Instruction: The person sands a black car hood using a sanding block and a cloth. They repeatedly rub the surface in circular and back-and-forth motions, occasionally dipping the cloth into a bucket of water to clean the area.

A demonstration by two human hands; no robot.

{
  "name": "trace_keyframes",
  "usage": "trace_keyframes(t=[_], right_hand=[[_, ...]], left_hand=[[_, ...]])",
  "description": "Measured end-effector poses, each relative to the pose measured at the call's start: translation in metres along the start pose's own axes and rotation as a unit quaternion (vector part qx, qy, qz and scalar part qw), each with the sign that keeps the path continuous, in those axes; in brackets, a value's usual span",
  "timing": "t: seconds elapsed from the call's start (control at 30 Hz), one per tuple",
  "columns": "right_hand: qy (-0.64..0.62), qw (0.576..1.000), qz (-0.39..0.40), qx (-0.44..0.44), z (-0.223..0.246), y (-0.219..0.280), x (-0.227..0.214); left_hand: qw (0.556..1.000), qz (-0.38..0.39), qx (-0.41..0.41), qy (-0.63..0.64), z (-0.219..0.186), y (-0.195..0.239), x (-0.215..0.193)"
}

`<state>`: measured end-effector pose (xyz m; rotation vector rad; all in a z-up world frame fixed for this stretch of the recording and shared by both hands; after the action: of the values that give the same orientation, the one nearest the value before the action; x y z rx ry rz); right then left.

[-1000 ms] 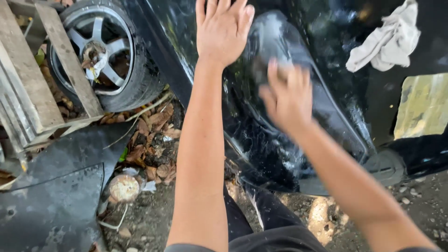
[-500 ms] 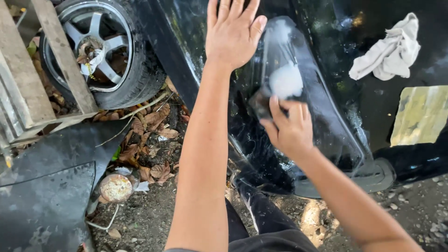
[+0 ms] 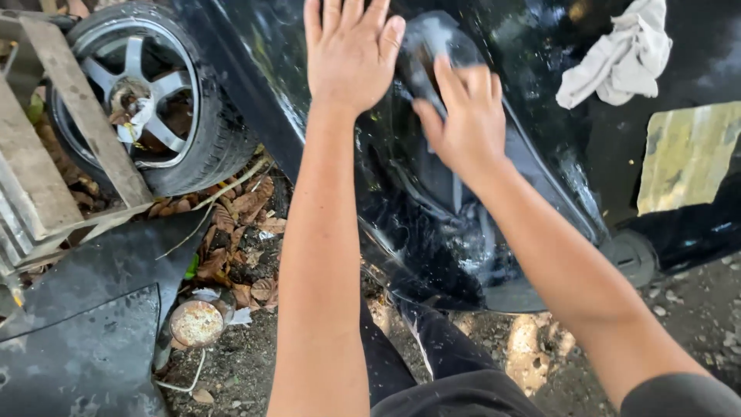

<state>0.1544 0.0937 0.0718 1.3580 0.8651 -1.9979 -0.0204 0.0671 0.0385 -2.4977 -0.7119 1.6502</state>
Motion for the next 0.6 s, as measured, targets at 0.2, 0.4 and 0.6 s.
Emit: trace_keyframes(t=[0.2, 0.4, 0.6], right_hand=[[-0.003, 1.0, 0.004, -0.028, 0.001, 0.073, -0.015], [0.015, 1.0, -0.011, 0.005, -0.006, -0.003, -0.005], [-0.039, 0.997, -0.004, -0.064, -0.011, 0.072, -0.016]], left_hand=[[0.999, -0.036, -0.011, 0.005, 0.01, 0.006, 0.008], [1.0, -0.001, -0.018, 0.018, 0.005, 0.006, 0.01], [0.999, -0.012, -0.031, -0.023, 0.01, 0.006, 0.008]])
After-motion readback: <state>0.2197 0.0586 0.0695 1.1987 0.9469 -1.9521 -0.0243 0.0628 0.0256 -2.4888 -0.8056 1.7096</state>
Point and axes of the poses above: each hand's wrist, its own y-axis away from the middle knuckle, its own x-axis out of the palm, z = x × y, the point moved 9 cm from there along -y, towards the middle knuckle, and after that the axes turned 15 degrees about x, right-handed, at the moved point
